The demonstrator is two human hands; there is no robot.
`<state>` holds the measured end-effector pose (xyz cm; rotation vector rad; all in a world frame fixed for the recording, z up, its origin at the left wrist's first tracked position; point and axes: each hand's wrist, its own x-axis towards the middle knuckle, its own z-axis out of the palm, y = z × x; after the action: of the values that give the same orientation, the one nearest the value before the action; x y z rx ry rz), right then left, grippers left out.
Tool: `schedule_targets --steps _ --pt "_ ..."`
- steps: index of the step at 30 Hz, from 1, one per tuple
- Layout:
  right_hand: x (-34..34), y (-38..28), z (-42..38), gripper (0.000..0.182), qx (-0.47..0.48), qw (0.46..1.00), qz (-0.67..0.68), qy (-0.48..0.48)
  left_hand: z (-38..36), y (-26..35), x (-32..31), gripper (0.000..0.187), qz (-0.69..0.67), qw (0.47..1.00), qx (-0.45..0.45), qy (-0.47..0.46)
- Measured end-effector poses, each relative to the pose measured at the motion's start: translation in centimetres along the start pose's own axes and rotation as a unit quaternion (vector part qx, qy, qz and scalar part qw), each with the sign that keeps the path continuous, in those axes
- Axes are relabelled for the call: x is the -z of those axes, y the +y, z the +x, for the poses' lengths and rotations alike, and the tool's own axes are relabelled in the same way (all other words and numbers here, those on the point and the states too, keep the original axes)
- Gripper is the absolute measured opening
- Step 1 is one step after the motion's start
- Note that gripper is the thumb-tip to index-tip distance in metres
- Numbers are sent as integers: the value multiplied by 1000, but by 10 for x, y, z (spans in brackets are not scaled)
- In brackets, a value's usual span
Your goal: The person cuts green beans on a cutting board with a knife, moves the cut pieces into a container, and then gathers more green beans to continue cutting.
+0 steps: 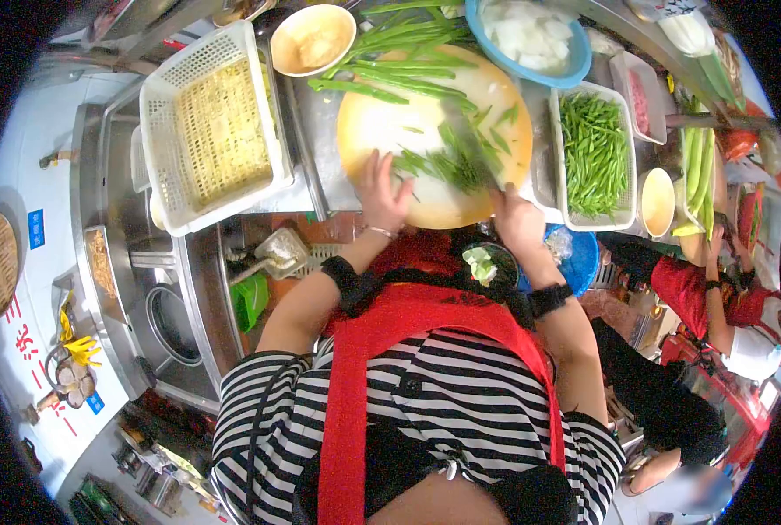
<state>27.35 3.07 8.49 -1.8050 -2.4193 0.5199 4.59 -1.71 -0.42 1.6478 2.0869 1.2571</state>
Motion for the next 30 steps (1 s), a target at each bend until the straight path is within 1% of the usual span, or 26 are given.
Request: schedule_targets --steps 1,3,4,5,6,7,8,9,10,11,12,13,14,15,16,18,19,20,21,23,24,25,27,28,29,30 --pt "3 12 -5 21 -63 998 -11 7 3 15 -6 50 -3 1000 -2 -1" --pt "7 40 -13 25 -128 992 8 16 7 41 -20 72 86 991 20 -102" --pt "2 55 -17 25 -132 991 6 17 10 47 -30 72 82 991 18 -105" --pt "-6 69 -20 28 -166 979 117 3 16 50 -42 76 63 994 5 -87" --pt "-4 72 -21 30 -198 954 226 -9 23 55 -52 79 44 996 -8 -71" --pt "-6 72 -24 30 -204 953 226 -5 29 58 -60 79 40 996 -11 -75" --pt "-11 67 -28 28 -232 919 317 -43 35 62 -68 79 46 994 -37 -92" --pt "-13 59 -29 26 -257 874 406 -80 42 67 -73 79 54 991 -61 -109" --pt "-22 56 -30 29 -260 868 414 -93 48 75 -75 74 57 989 -79 -109" --pt "-35 54 -31 33 -263 861 422 -107 50 76 -81 74 55 988 -82 -115" --pt "-49 52 -32 33 -220 887 398 -79 52 77 -88 69 43 987 -98 -120" --pt "-41 38 -29 31 -244 859 436 -112 53 77 -93 65 31 985 -112 -124" --pt "-40 29 -28 30 -253 839 467 -116 53 76 -97 65 30 984 -115 -129" --pt "-41 23 -27 29 -261 818 498 -119 52 73 -100 60 1 987 -109 -120" --pt "-46 22 -26 25 -238 813 520 -111 52 70 -103 54 -28 988 -104 -110" --pt "-39 11 -21 24 -241 800 534 -126 51 74 -101 40 -72 989 -81 -105" --pt "-32 4 -18 24 -240 790 546 -143 50 74 -101 40 -72 988 -84 -109" --pt "-29 1 -16 22 -234 791 547 -140 50 74 -101 39 -98 988 -67 -103" --pt "-27 0 -17 22 -235 792 548 -132 51 75 -103 39 -125 986 -51 -96" --pt "-20 1 -23 20 -218 775 584 -104 55 82 -111 37 -150 983 -62 -90" --pt "-11 3 -27 18 -221 783 575 -88 57 94 -112 39 -158 979 -73 -107" --pt "1 7 -29 18 -224 782 576 -80 62 112 -109 41 -165 975 -82 -125" --pt "27 22 -37 16 -266 794 546 -24 75 156 -121 41 -205 962 -132 -125" --pt "37 34 -40 15 -276 779 563 13 81 179 -130 41 -229 952 -157 -127" --pt "62 37 -41 13 -286 786 546 56 89 206 -132 41 -277 936 -147 -161" --pt "66 55 -45 13 -290 790 534 83 91 227 -146 41 -299 927 -172 -149"
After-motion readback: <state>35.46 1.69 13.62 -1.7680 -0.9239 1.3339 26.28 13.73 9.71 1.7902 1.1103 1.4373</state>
